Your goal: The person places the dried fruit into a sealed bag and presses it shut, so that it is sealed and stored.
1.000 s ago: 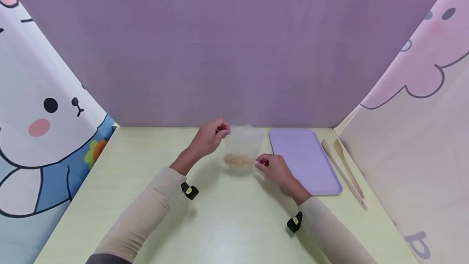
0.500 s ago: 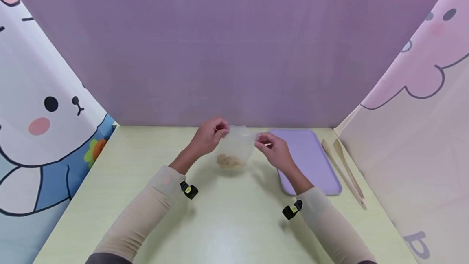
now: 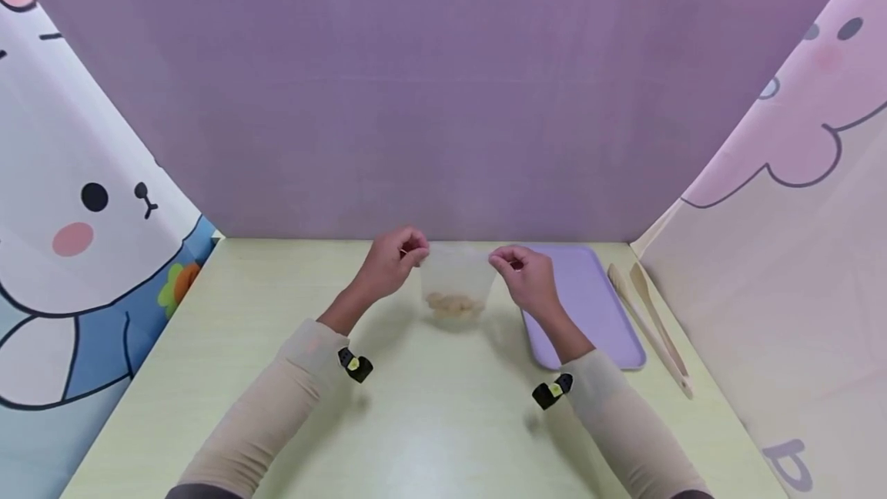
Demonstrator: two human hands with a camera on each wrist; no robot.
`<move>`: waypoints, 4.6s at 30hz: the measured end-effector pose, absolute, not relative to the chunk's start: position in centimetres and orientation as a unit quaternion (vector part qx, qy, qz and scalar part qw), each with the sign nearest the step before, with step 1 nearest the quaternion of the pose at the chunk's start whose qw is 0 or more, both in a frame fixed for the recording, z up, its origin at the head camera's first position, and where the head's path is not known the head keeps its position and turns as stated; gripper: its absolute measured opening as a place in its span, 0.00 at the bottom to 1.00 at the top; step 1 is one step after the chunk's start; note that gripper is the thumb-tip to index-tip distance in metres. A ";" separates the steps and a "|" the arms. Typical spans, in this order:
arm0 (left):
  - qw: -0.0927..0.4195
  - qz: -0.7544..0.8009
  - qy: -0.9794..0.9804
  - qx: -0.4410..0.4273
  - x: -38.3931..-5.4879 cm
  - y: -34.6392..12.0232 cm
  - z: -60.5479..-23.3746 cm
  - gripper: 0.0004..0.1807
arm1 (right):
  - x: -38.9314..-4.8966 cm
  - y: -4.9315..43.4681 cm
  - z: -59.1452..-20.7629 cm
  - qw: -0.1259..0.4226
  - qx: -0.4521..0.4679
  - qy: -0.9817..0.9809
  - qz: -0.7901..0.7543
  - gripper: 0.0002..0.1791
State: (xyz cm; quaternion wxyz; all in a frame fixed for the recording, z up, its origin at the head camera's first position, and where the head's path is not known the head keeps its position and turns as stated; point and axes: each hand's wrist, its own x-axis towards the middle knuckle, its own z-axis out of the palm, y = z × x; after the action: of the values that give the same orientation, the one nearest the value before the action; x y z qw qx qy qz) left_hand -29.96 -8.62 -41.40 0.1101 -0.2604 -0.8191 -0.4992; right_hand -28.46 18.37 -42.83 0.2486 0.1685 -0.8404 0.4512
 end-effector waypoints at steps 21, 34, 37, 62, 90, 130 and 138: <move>0.081 -0.495 -0.846 -0.184 -29.9 -8.0 -43.5 0.05 | -28.5 18.5 -42.4 0.249 0.169 -0.827 0.476 0.05; 0.150 -0.453 -0.848 -0.230 -29.5 -7.3 -41.9 0.04 | -28.7 19.2 -43.5 0.194 0.180 -0.818 0.511 0.07; 0.139 -0.458 -0.848 -0.228 -29.5 -7.3 -41.5 0.04 | -28.7 19.1 -43.5 0.186 0.188 -0.821 0.506 0.10; 0.098 -0.429 -0.866 -0.239 -29.1 -6.5 -41.8 0.03 | -28.6 18.2 -42.8 0.241 0.217 -0.857 0.401 0.04; 0.078 -0.380 -0.883 -0.263 -29.3 -5.4 -41.7 0.08 | -28.3 17.5 -42.5 0.241 0.255 -0.873 0.338 0.04; 0.097 -0.391 -0.869 -0.286 -28.7 -4.3 -41.5 0.04 | -28.1 16.2 -42.1 0.219 0.310 -0.870 0.315 0.04; 0.072 -0.407 -0.869 -0.271 -28.8 -4.6 -41.5 0.06 | -28.0 16.0 -41.8 0.226 0.313 -0.868 0.312 0.04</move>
State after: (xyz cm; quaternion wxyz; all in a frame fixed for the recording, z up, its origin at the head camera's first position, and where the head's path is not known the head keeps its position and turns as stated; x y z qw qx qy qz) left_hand -28.79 -4.57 -41.54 0.0719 -0.2714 -0.8694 -0.4066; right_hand -28.05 16.02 -41.77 0.2255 0.3133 -0.8680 0.3122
